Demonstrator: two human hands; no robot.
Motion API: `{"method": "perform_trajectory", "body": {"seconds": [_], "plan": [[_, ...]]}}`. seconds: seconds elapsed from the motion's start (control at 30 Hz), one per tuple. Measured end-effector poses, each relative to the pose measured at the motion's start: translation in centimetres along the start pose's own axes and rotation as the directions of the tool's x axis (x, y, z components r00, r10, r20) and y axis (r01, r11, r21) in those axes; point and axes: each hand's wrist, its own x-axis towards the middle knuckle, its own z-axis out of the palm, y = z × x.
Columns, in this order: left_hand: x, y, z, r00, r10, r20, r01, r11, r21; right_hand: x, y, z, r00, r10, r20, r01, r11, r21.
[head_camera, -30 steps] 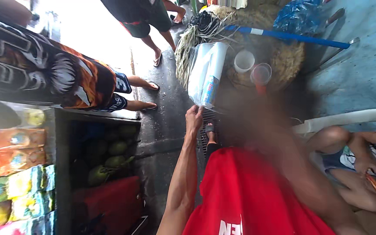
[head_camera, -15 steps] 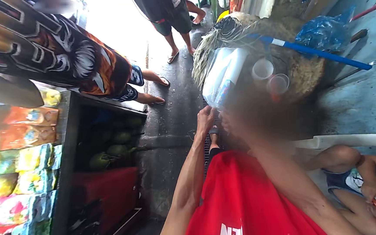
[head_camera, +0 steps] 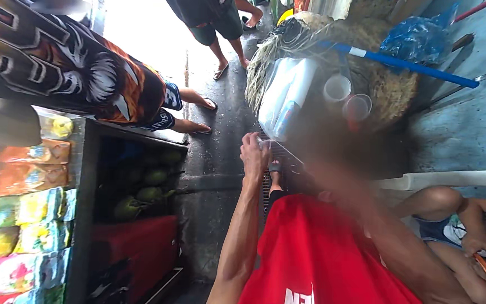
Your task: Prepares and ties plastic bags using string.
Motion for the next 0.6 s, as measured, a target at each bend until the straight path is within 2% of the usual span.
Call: {"method": "perform_trajectory", "body": {"seconds": [0.07,0.13,0.2,0.23,0.27,0.3,0.33,0.37,0.4,0.43,0.47,0.53,0.57,0.6], "plan": [[-0.6,1.1,-2.1,0.991,0.108,-0.073,-0.106,0.994,0.027,-2.7,-0.9,-0.4,0.996,-0.003,-0.091,-0.009,0.991,-0.136],[-1.3,2.6,-4.0,0.932,0.359,-0.046,-0.36,0.933,-0.014,-4.5,-2.0,-1.0,0.986,-0.064,-0.157,0.039,0.987,-0.158],[-2.0,4.0,-5.1,0.787,0.608,0.1,-0.599,0.793,-0.108,-5.2,-3.0,-2.0,0.972,-0.152,-0.182,0.14,0.987,-0.077],[-2.4,4.5,-5.2,0.712,0.684,0.156,-0.659,0.729,-0.186,-5.1,-3.3,-2.6,0.961,-0.193,-0.201,0.196,0.981,-0.003],[-2.8,4.9,-5.1,0.662,0.729,0.176,-0.678,0.682,-0.275,-4.7,-3.5,-3.1,0.951,-0.216,-0.222,0.239,0.968,0.082],[-3.4,5.2,-5.1,0.652,0.739,0.172,-0.651,0.661,-0.373,-4.3,-3.7,-3.7,0.946,-0.215,-0.243,0.261,0.95,0.174],[-3.8,5.3,-5.0,0.683,0.716,0.141,-0.577,0.648,-0.497,-3.8,-3.9,-4.1,0.948,-0.188,-0.256,0.257,0.926,0.275],[-4.3,5.1,-4.9,0.753,0.65,0.101,-0.446,0.617,-0.649,-3.1,-3.8,-4.3,0.953,-0.155,-0.261,0.244,0.904,0.352],[-4.6,4.7,-4.7,0.824,0.562,0.07,-0.278,0.51,-0.814,-2.3,-3.8,-4.3,0.953,-0.139,-0.268,0.24,0.887,0.395],[-4.6,4.3,-4.2,0.882,0.469,0.042,-0.129,0.327,-0.936,-1.3,-3.9,-3.7,0.929,-0.161,-0.332,0.292,0.871,0.396],[-4.5,3.9,-3.6,0.926,0.376,0.02,-0.012,0.084,-0.996,-0.1,-4.0,-2.9,0.892,-0.195,-0.408,0.348,0.872,0.344],[-4.2,3.2,-2.5,0.981,0.191,0.032,0.106,-0.393,-0.913,2.5,-4.3,-0.9,0.836,-0.248,-0.49,0.375,0.91,0.179],[-4.2,2.8,-2.1,0.992,0.116,0.045,0.102,-0.552,-0.828,3.5,-4.6,0.0,0.811,-0.278,-0.515,0.383,0.918,0.106],[-4.2,2.4,-1.8,0.998,0.048,0.044,0.064,-0.644,-0.763,4.5,-4.8,1.0,0.78,-0.329,-0.533,0.402,0.915,0.024]]}}
